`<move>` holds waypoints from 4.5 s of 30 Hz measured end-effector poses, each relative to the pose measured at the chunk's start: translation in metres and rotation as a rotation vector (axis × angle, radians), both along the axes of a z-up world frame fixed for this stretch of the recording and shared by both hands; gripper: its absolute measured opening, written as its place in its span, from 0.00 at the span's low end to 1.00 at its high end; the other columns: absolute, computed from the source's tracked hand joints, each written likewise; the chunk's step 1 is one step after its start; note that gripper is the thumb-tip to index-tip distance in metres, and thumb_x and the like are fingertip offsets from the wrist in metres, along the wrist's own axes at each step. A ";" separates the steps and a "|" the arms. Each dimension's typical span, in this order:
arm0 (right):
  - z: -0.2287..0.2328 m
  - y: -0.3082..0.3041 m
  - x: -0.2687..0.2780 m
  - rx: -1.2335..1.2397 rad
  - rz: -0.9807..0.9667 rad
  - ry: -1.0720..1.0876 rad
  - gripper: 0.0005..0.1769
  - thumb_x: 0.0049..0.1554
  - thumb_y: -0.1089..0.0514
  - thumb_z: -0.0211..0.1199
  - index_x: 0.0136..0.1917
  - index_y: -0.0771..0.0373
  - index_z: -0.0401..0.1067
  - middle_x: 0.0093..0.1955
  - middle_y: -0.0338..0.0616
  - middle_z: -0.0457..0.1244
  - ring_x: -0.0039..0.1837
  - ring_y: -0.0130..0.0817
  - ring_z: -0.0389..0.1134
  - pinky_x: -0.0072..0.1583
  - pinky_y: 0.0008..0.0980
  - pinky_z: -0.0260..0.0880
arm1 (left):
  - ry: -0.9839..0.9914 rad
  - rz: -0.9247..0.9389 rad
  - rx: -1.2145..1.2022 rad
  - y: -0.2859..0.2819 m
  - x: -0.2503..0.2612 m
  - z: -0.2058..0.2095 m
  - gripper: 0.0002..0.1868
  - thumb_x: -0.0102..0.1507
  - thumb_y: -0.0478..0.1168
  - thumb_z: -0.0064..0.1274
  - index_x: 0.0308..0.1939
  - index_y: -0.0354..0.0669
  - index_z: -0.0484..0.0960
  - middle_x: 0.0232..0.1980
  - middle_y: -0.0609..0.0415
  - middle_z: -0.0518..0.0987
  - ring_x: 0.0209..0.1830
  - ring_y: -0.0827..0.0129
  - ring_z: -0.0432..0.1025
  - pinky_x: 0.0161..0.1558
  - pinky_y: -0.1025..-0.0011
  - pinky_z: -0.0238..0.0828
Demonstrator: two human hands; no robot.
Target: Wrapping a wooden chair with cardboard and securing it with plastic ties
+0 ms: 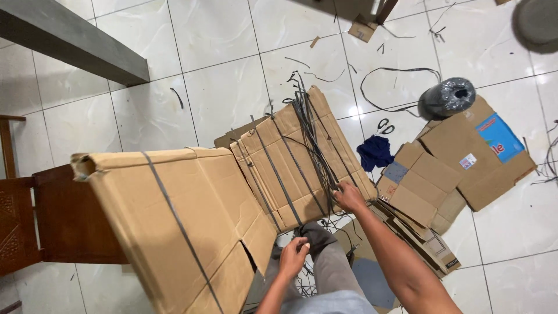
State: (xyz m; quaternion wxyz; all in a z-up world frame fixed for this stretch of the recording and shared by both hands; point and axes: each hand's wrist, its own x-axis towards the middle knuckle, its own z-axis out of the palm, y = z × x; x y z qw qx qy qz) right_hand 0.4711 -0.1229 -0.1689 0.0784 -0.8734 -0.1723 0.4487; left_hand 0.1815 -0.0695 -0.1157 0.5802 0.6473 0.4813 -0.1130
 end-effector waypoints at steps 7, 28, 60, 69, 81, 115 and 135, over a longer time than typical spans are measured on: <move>-0.134 -0.006 0.014 -0.054 0.112 -0.035 0.24 0.59 0.50 0.52 0.66 0.52 0.75 0.78 0.36 0.57 0.83 0.35 0.49 0.78 0.42 0.51 | 0.057 0.066 -0.029 -0.011 -0.021 0.007 0.18 0.62 0.47 0.54 0.52 0.44 0.85 0.47 0.55 0.89 0.43 0.69 0.82 0.46 0.73 0.78; 0.111 0.031 -0.057 0.792 -0.248 0.013 0.12 0.61 0.68 0.59 0.56 0.59 0.75 0.36 0.39 0.66 0.31 0.23 0.62 0.29 0.18 0.65 | -0.177 0.142 0.145 0.033 0.039 0.134 0.16 0.64 0.37 0.52 0.56 0.46 0.83 0.50 0.58 0.87 0.41 0.73 0.80 0.42 0.76 0.77; 0.299 0.044 -0.010 1.153 -0.417 -0.076 0.13 0.70 0.50 0.53 0.49 0.57 0.73 0.32 0.31 0.55 0.32 0.21 0.52 0.32 0.23 0.53 | -0.398 -0.152 -0.058 0.079 -0.006 0.407 0.12 0.70 0.41 0.49 0.49 0.45 0.88 0.24 0.60 0.73 0.20 0.76 0.55 0.25 0.71 0.51; 0.292 0.037 0.000 1.190 0.133 0.517 0.17 0.61 0.46 0.60 0.51 0.60 0.81 0.40 0.41 0.66 0.40 0.33 0.58 0.43 0.36 0.62 | -0.747 0.191 0.159 0.122 -0.071 0.409 0.12 0.68 0.39 0.50 0.39 0.39 0.88 0.24 0.58 0.73 0.18 0.76 0.56 0.18 0.74 0.51; 0.372 0.136 -0.106 1.260 0.235 0.582 0.14 0.65 0.53 0.54 0.46 0.64 0.75 0.30 0.31 0.53 0.29 0.22 0.50 0.29 0.23 0.50 | -0.819 0.404 0.795 0.206 -0.116 0.416 0.13 0.72 0.46 0.45 0.43 0.49 0.84 0.18 0.67 0.68 0.12 0.82 0.50 0.13 0.79 0.42; 0.154 0.312 -0.165 0.548 -0.240 -0.004 0.09 0.55 0.39 0.66 0.42 0.38 0.83 0.30 0.39 0.66 0.38 0.36 0.65 0.43 0.35 0.63 | -0.114 0.819 0.333 0.361 -0.040 0.131 0.15 0.65 0.58 0.53 0.41 0.59 0.90 0.27 0.56 0.84 0.36 0.65 0.78 0.47 0.63 0.75; 0.163 0.305 -0.175 0.439 -0.131 -0.040 0.19 0.56 0.36 0.59 0.49 0.45 0.84 0.41 0.51 0.72 0.57 0.58 0.71 0.59 0.51 0.70 | 0.128 0.775 0.232 0.353 -0.044 0.069 0.18 0.59 0.63 0.54 0.44 0.65 0.89 0.39 0.59 0.87 0.51 0.54 0.80 0.55 0.61 0.75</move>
